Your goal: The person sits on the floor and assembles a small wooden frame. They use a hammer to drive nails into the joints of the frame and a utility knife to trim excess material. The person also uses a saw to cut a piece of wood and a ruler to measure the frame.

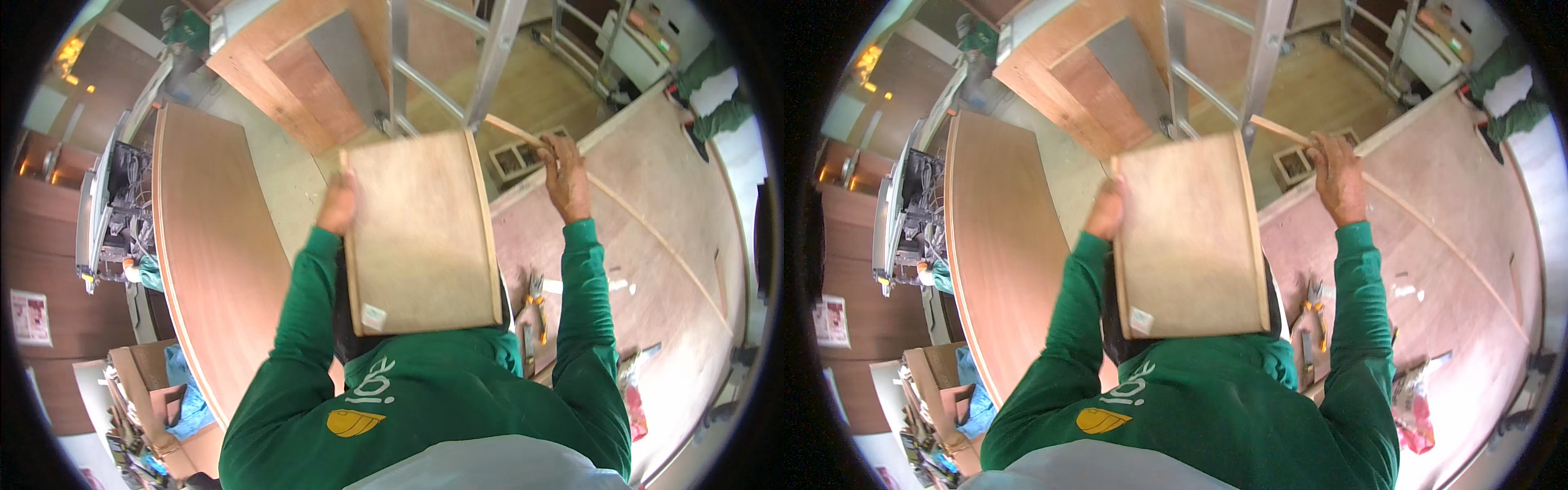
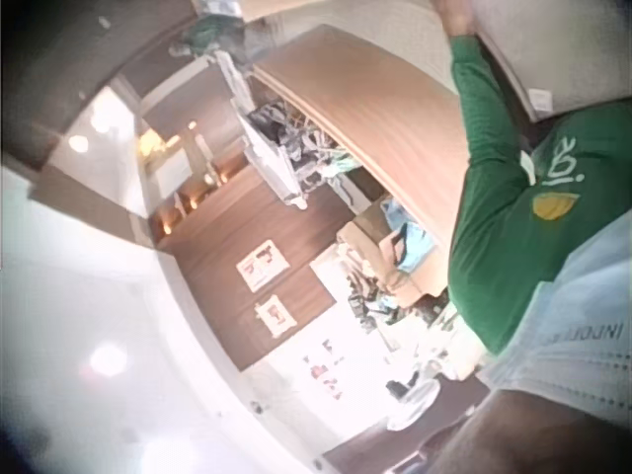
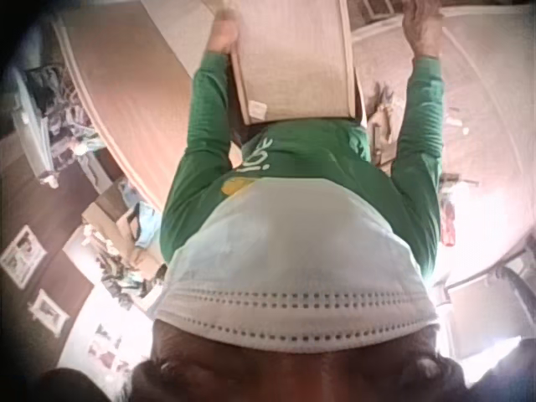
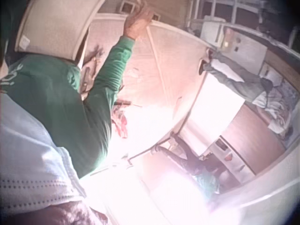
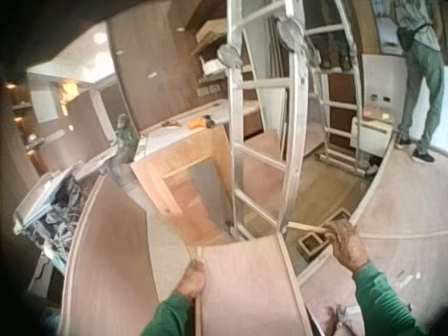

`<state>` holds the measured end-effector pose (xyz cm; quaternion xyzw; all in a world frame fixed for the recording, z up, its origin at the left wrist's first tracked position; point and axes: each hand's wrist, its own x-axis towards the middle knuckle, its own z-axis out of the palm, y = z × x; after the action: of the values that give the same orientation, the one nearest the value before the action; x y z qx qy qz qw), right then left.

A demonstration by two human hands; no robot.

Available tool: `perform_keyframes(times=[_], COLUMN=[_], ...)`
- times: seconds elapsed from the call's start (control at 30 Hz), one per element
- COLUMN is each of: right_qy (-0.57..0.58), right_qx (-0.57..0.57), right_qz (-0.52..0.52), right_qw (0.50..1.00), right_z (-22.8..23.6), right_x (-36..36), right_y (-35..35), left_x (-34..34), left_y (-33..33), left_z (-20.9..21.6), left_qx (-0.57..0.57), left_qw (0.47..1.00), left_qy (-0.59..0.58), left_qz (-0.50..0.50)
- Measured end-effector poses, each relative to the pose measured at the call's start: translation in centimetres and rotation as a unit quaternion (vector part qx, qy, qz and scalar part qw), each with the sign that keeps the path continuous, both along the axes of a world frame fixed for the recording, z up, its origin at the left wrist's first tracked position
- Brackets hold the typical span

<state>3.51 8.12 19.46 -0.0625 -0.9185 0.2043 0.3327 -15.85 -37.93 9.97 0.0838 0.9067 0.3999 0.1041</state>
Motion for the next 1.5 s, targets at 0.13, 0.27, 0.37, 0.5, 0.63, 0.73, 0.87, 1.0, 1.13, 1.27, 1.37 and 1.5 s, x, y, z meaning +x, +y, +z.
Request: perform_keyframes(times=[0.13, 0.27, 0.37, 0.5, 0.63, 0.73, 0.87, 1.0, 1.13, 1.27, 1.37, 1.5], right_qy=[-0.033, -0.015, -0.064, -0.107, -0.160, -0.122, -0.101, -0.053, -0.190, -0.188, -0.228, -0.244], right_qx=[-0.039, -0.098, -0.096, -0.004, -0.022, -0.034, -0.065, -0.034, -0.023, -0.009, -0.036, -0.006], right_qz=[0.041, 0.099, 0.148, 0.116, 0.074, 0.065, 0.089, 0.062, -0.024, -0.023, -0.025, -0.024], right_qw=[0.998, 0.990, 0.982, 0.987, 0.984, 0.990, 0.989, 0.996, 0.981, 0.982, 0.973, 0.970], right_z=[3.0, 0.1, -0.2, -2.6, -1.0, -2.8, -3.6, -2.3, -2.6, -3.4, -1.8, -1.5], right_x=[-2.9, -6.4, -7.8, -8.6, -7.7, -7.4, -7.4, -6.1, -0.6, 5.4, 5.8, 4.7], right_y=[-3.0, -4.5, -8.5, -10.1, -10.5, -10.2, -11.4, -10.3, -4.1, 2.2, 2.4, 2.1], left_x=[5.7, 5.3, 4.3, 3.8, 4.8, 6.2, 4.4, 0.6, 1.1, 1.0, 1.4, 1.7], left_y=[3.0, 3.9, 4.6, 5.2, 5.1, 7.7, 12.5, 14.6, 14.1, 13.8, 13.5, 13.2], left_z=[3.1, 4.6, 5.2, 3.7, 4.7, 8.1, 9.1, 5.8, 5.2, 5.6, 5.8, 6.8], left_qx=[0.053, 0.030, 0.041, -0.007, -0.102, -0.141, -0.107, 0.014, -0.027, -0.019, -0.041, -0.062], left_qw=[0.997, 0.995, 0.991, 0.987, 0.992, 0.930, 0.865, 0.906, 0.884, 0.875, 0.877, 0.891], left_qy=[0.032, 0.095, 0.128, 0.159, 0.076, 0.339, 0.452, 0.347, 0.425, 0.446, 0.442, 0.398], left_qz=[0.042, 0.027, 0.001, -0.011, 0.006, -0.011, -0.190, -0.244, -0.194, -0.186, -0.185, -0.209])
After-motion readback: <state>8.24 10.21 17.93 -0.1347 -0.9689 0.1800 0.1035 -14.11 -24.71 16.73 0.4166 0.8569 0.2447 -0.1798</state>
